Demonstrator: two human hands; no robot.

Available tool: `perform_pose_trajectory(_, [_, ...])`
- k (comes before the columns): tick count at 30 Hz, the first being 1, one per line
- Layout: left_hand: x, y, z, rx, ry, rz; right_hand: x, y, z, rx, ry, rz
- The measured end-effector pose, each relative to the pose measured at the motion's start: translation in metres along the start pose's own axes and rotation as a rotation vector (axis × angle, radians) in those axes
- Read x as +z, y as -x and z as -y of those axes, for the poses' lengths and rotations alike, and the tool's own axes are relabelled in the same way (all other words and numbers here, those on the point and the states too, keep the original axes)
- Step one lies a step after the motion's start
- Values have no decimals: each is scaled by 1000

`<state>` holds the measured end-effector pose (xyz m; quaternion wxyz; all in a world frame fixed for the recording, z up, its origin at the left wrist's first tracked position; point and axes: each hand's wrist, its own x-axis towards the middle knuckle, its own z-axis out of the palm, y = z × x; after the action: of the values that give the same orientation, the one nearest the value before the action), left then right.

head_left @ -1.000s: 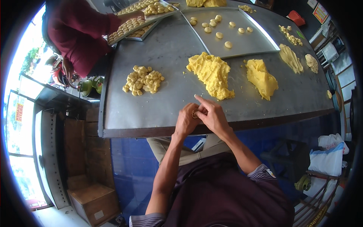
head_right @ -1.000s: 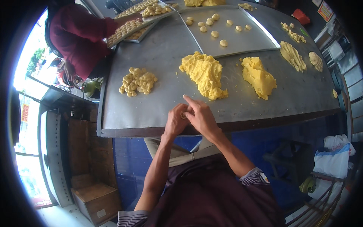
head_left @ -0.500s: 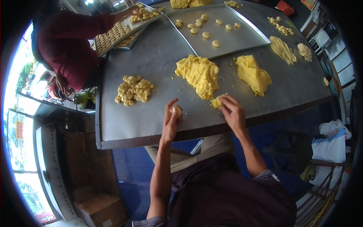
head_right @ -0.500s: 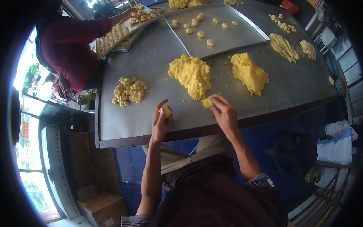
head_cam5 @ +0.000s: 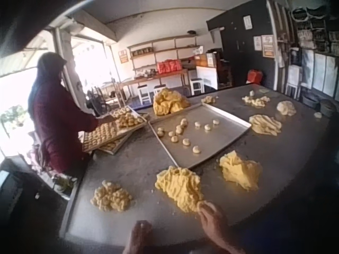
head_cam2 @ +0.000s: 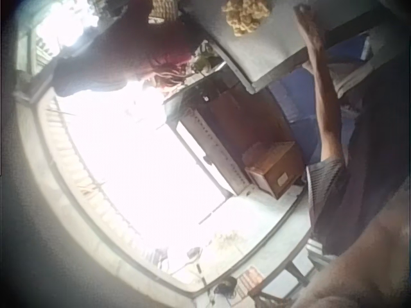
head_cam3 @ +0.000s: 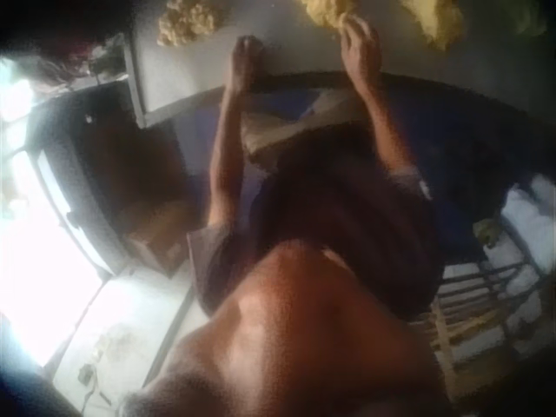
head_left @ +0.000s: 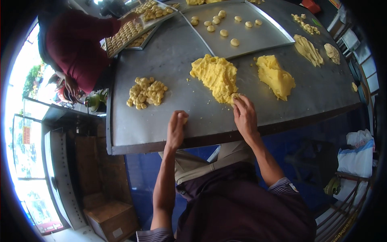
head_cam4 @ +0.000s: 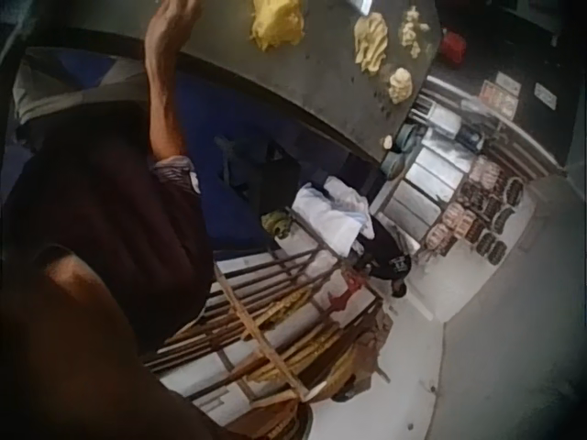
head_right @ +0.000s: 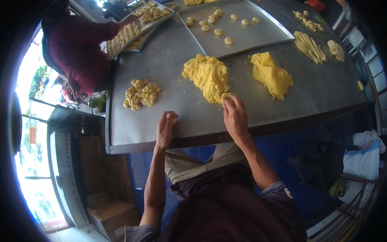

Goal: The person prepares pieces of dough by hand on a metal table, pulling small sections from a larger mass and rolling them into balls.

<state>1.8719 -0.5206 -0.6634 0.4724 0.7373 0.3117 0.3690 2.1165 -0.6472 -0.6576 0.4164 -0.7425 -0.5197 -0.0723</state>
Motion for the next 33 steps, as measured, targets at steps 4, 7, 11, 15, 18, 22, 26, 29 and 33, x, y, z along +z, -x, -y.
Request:
perform_pose_trajectory(4, [4, -6, -30, 146, -588, -9, -6, -1, -6, 26, -33, 52])
perform_pose_trajectory(7, [-3, 3, -29, -45, -435, -61, -3, 2, -9, 35, -49, 32])
perform_pose_trajectory(11, [-13, 9, -35, -178, -379, -78, -2, 4, -8, 19, -51, 16])
perform_pose_trajectory(15, [-16, -46, -42, -305, -606, -103, -2, 5, -14, 42, -52, 31])
perform_pose_trajectory(18, [-5, -60, 0, -95, -950, -179, 1, 3, -12, 28, -61, 40])
perform_pose_trajectory(22, [-13, -57, 26, -28, -904, -118, 1, 5, -9, 27, -75, 20])
perform_pose_trajectory(26, [-9, -6, -24, 70, -942, 132, -2, 7, -16, 29, -44, -8])
perform_pose_trajectory(29, [-18, -8, -60, -183, -796, 410, -2, 5, -16, 18, -57, 15])
perform_pose_trajectory(33, [-5, -64, -92, 118, -235, 24, -19, -14, -4, 46, 6, 182])
